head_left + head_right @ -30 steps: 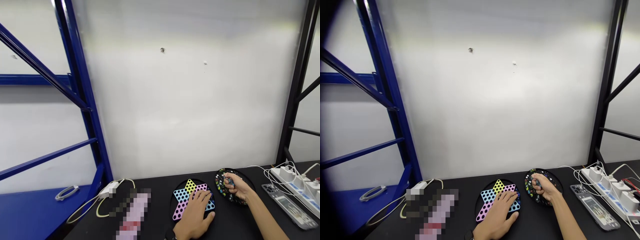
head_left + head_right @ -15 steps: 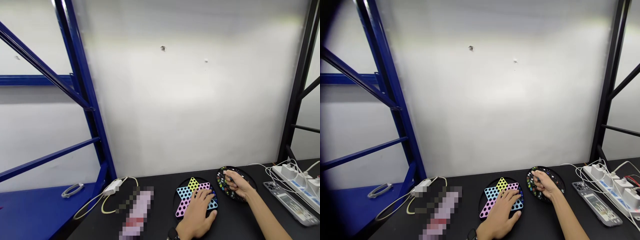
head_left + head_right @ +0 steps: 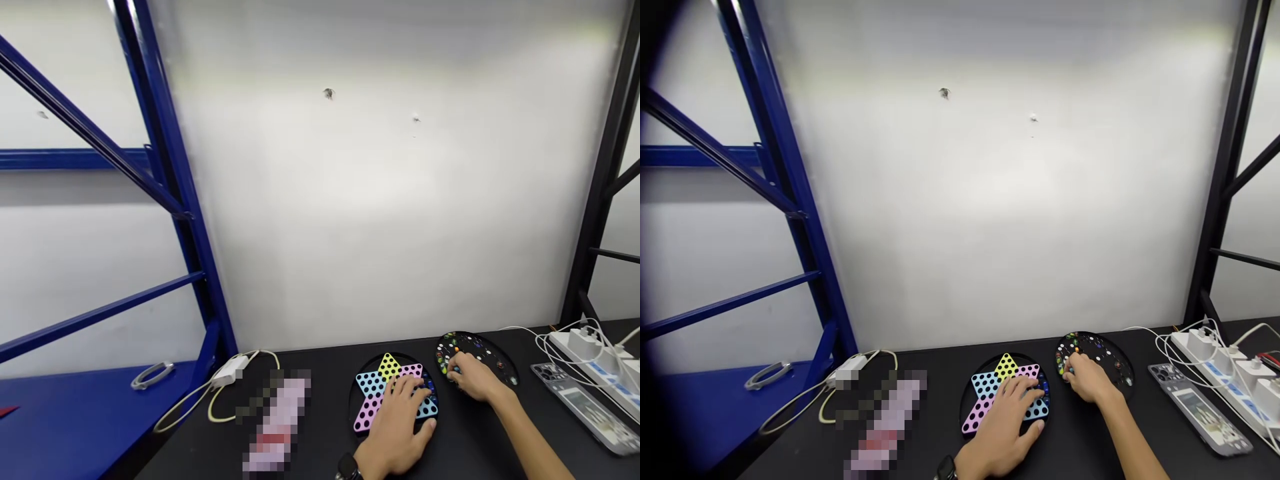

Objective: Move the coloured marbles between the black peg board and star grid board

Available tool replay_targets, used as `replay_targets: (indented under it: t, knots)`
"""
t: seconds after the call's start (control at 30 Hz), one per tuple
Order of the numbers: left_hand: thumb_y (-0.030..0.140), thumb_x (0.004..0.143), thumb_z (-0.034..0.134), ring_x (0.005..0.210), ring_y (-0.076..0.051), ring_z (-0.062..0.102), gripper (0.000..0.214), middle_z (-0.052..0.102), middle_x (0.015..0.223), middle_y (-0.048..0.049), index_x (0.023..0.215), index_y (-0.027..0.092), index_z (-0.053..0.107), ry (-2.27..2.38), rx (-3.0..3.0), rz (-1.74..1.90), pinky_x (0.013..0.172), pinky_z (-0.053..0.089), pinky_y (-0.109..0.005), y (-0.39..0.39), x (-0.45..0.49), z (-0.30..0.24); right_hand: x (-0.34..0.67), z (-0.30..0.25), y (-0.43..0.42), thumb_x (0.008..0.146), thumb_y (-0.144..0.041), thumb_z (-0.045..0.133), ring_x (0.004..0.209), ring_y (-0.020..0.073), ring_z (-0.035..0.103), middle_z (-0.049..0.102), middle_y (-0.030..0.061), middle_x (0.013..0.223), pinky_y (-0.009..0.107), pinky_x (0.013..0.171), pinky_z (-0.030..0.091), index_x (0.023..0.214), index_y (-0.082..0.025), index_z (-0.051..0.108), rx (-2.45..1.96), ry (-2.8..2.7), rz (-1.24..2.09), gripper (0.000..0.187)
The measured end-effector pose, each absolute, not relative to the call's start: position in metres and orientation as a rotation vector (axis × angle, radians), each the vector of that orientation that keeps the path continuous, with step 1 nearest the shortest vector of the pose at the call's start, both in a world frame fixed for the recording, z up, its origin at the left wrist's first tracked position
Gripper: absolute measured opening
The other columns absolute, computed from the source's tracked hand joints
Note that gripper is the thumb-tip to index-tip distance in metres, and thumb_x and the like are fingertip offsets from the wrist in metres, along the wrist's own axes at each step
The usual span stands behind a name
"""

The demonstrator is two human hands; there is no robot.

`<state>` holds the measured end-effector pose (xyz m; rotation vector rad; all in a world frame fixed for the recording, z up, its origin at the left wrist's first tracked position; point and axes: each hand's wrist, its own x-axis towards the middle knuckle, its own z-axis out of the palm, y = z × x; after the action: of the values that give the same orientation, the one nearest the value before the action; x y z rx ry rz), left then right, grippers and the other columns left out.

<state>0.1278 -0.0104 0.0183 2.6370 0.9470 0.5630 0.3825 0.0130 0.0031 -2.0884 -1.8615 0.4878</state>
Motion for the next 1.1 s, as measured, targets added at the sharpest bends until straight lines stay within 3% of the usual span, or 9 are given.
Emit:
replay_targets:
  t: [0.17,0.3,0.4,0.5,0.7,0.9,1.0,1.1]
  knots:
    - [0.046,0.094,0.050,0.131,-0.026,0.041,0.038,0.052,0.136,-0.0003,0.130,0.034,0.052,0.982,2.648,0.570,0.116,0.027,-0.050,-0.012,0.128,0.020,0.379,0.008,0.011,0.083,-0.029,0.056,0.092,0.0231,0.063,0.066,0.0084,0.102,0.031,0.079,0.042,0.094,-0.022,0.066,-2.058,-1.875,0.464,0.017]
    - [0.043,0.096,0.047,0.131,-0.027,0.041,0.037,0.052,0.137,-0.0032,0.129,0.030,0.053,1.035,2.630,0.632,0.116,0.026,-0.053,-0.012,0.129,0.027,0.377,0.013,0.015,0.083,-0.042,0.057,0.071,0.0169,0.058,0.063,0.0033,0.076,0.026,0.062,0.042,0.080,-0.018,0.066,-1.705,-1.665,0.670,0.025]
    - [0.041,0.097,0.043,0.128,-0.027,0.044,0.036,0.052,0.136,-0.0058,0.129,0.027,0.053,1.095,2.616,0.771,0.114,0.028,-0.052,-0.008,0.125,0.029,0.368,0.019,0.018,0.078,-0.059,0.062,0.041,0.0061,0.031,0.041,-0.0083,0.051,0.020,0.041,0.025,0.083,-0.019,0.061,-1.328,-1.302,1.024,0.041]
    - [0.039,0.098,0.041,0.126,-0.027,0.046,0.035,0.055,0.132,-0.0059,0.127,0.027,0.055,1.195,2.614,0.859,0.114,0.029,-0.054,0.002,0.117,0.027,0.349,0.022,0.018,0.071,-0.061,0.071,0.037,0.0011,0.014,0.033,-0.0125,0.050,0.018,0.036,0.012,0.082,-0.019,0.056,-0.988,-0.984,1.285,0.046]
    - [0.040,0.098,0.041,0.131,-0.028,0.043,0.034,0.056,0.133,-0.0035,0.125,0.027,0.057,1.385,2.577,0.845,0.114,0.028,-0.056,0.019,0.105,0.018,0.304,0.020,0.013,0.074,-0.061,0.069,0.033,-0.0002,0.020,0.042,-0.0099,0.051,0.017,0.034,0.011,0.077,-0.018,0.055,-0.846,-0.720,1.481,0.045]
    - [0.041,0.099,0.039,0.131,-0.028,0.042,0.035,0.055,0.134,-0.0040,0.127,0.027,0.055,1.370,2.571,0.827,0.114,0.025,-0.057,0.017,0.105,0.016,0.281,0.012,0.008,0.075,-0.067,0.063,0.031,0.0022,0.020,0.038,-0.0111,0.046,0.019,0.033,0.010,0.069,-0.022,0.047,-0.892,-0.763,1.585,0.048]
    - [0.039,0.099,0.038,0.131,-0.027,0.041,0.034,0.055,0.134,-0.0045,0.125,0.027,0.056,1.367,2.548,0.819,0.115,0.024,-0.057,0.015,0.106,0.018,0.270,0.008,0.004,0.076,-0.071,0.058,0.033,0.0044,0.018,0.028,-0.0107,0.040,0.021,0.036,0.011,0.057,-0.023,0.037,-1.039,-0.999,1.435,0.056]
    - [0.036,0.098,0.039,0.130,-0.027,0.042,0.032,0.055,0.133,-0.0046,0.124,0.028,0.056,1.349,2.540,0.815,0.114,0.024,-0.057,0.014,0.106,0.019,0.258,0.007,-0.004,0.081,-0.064,0.055,0.044,0.0072,0.025,0.030,-0.0064,0.044,0.024,0.044,0.022,0.049,-0.021,0.032,-1.126,-1.386,1.081,0.059]
